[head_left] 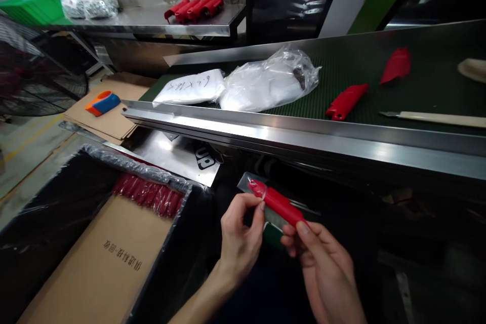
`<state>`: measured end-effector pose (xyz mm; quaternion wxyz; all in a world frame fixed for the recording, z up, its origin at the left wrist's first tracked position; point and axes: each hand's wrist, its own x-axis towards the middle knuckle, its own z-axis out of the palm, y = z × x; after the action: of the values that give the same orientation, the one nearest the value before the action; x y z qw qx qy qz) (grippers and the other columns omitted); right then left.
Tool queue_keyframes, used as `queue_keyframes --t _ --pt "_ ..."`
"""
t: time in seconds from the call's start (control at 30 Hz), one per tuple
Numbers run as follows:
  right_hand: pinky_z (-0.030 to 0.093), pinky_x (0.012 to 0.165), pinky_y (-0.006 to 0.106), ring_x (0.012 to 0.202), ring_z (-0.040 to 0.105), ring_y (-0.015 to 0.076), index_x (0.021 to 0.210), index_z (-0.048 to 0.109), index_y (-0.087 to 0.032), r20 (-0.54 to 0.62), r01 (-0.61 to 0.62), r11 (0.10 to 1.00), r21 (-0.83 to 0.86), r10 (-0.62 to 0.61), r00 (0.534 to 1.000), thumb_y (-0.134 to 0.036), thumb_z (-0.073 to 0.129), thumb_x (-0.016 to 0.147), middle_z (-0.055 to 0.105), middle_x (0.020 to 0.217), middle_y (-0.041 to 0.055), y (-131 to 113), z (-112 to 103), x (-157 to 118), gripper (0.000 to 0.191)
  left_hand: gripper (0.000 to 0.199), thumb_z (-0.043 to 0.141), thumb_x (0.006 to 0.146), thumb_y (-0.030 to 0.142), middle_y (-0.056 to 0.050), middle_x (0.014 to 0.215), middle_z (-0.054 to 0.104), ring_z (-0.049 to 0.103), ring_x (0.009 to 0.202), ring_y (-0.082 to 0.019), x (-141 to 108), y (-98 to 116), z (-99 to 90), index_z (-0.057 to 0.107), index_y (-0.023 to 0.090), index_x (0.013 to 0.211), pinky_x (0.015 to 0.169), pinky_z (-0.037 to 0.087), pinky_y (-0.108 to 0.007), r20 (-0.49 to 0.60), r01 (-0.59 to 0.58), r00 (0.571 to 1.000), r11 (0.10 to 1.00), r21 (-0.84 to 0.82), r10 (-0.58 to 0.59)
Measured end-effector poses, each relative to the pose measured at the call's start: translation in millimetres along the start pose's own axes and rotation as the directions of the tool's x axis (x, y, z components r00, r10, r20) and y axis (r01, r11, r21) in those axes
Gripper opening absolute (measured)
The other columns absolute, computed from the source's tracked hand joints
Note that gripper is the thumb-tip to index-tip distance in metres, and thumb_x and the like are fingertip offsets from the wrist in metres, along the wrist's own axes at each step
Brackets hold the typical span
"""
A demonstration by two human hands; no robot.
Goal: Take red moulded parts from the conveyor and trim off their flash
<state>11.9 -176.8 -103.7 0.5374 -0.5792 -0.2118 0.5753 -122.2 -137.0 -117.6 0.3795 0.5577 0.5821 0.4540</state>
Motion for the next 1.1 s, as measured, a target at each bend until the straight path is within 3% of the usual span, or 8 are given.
queue_keyframes --t 0.2,0.43,0.53,0.6,0.67,0.73,0.87,1.1 --pt "0.053 0.053 0.024 0.064 0.066 0.0153 0.081 0.071 -0.019 -0.048 -0.177 0.946 0.273 0.198 0.979 -0.043 0.080 0.070 0.073 0.077 0.0063 7 3 -4 0.028 0.007 0.054 0.093 0.018 -0.004 0.092 0.063 0.062 0.086 -0.016 2 -7 -2.6 0.061 0.019 0.095 0.080 0.049 -0.029 -0.015 -0.089 0.996 0.994 0.071 0.090" --pt "0.060 0.066 0.027 0.073 0.072 0.0172 0.101 0.067 -0.021 0.081 0.358 0.885 -0.297 -0.351 0.933 -0.028 0.060 0.092 0.075 0.089 0.0043 19 0 4 0.014 0.010 0.051 0.093 0.016 -0.004 0.094 0.063 0.061 0.089 -0.015 -5 -2 -4.9 0.060 0.020 0.095 0.084 0.047 -0.028 0.036 -0.109 0.994 0.994 0.032 0.108" --pt "0.059 0.073 0.026 0.078 0.071 0.0170 0.098 0.073 -0.024 0.259 0.642 0.651 -0.405 -0.592 0.764 -0.014 0.069 0.081 0.075 0.091 0.0013 11 -9 14 0.020 0.009 0.051 0.094 0.020 -0.003 0.091 0.063 0.059 0.085 -0.015 -7 0 -13.5 0.061 0.020 0.095 0.081 0.046 -0.027 0.064 -0.056 0.996 0.998 0.015 0.055" --pt "0.058 0.074 0.029 0.084 0.070 0.0191 0.100 0.074 -0.023 0.495 0.828 0.390 -0.404 -0.668 0.556 -0.006 0.065 0.080 0.074 0.095 0.0037 0 -15 19 0.027 0.012 0.049 0.097 0.024 -0.003 0.089 0.062 0.058 0.081 -0.015 -4 -1 -20.7 0.060 0.020 0.095 0.076 0.045 -0.026 0.063 0.008 0.998 1.000 0.014 -0.009" --pt "0.056 0.075 0.033 0.091 0.067 0.0214 0.107 0.071 -0.017 0.732 0.932 0.055 -0.358 -0.604 0.317 -0.001 0.055 0.083 0.072 0.100 0.0087 -11 -20 23 0.032 0.018 0.044 0.099 0.029 -0.002 0.085 0.059 0.054 0.076 -0.014 2 -5 -27.8 0.058 0.019 0.093 0.068 0.043 -0.025 0.060 0.070 0.996 0.997 0.022 -0.071" --pt "0.053 0.078 0.037 0.098 0.063 0.0242 0.111 0.067 -0.010 0.873 0.930 -0.213 -0.300 -0.454 0.177 -0.001 0.045 0.087 0.070 0.103 0.0122 -18 -22 24 0.034 0.021 0.043 0.099 0.032 -0.001 0.080 0.056 0.051 0.071 -0.014 9 -10 -33.5 0.056 0.019 0.089 0.063 0.039 -0.026 0.090 0.094 0.991 0.995 0.043 -0.098" --pt "0.048 0.079 0.038 0.097 0.061 0.0252 0.110 0.066 -0.010 0.905 0.895 -0.288 -0.341 -0.359 0.230 -0.001 0.040 0.091 0.069 0.099 0.0099 -13 -16 26 0.034 0.019 0.044 0.097 0.028 -0.002 0.084 0.054 0.050 0.077 -0.015 12 -19 -36.4 0.056 0.019 0.085 0.072 0.039 -0.029 0.234 0.012 0.972 0.996 0.084 -0.031" --pt "0.051 0.079 0.032 0.090 0.061 0.0168 0.115 0.057 -0.011 0.658 0.834 -0.047 -0.550 -0.639 0.398 -0.003 0.057 0.089 0.066 0.099 0.0101 17 5 31 0.027 0.014 0.042 0.099 0.025 -0.001 0.089 0.054 0.051 0.080 -0.013 -8 -16 -25.7 0.053 0.020 0.091 0.075 0.041 -0.027 0.199 -0.019 0.980 0.999 0.043 0.010"
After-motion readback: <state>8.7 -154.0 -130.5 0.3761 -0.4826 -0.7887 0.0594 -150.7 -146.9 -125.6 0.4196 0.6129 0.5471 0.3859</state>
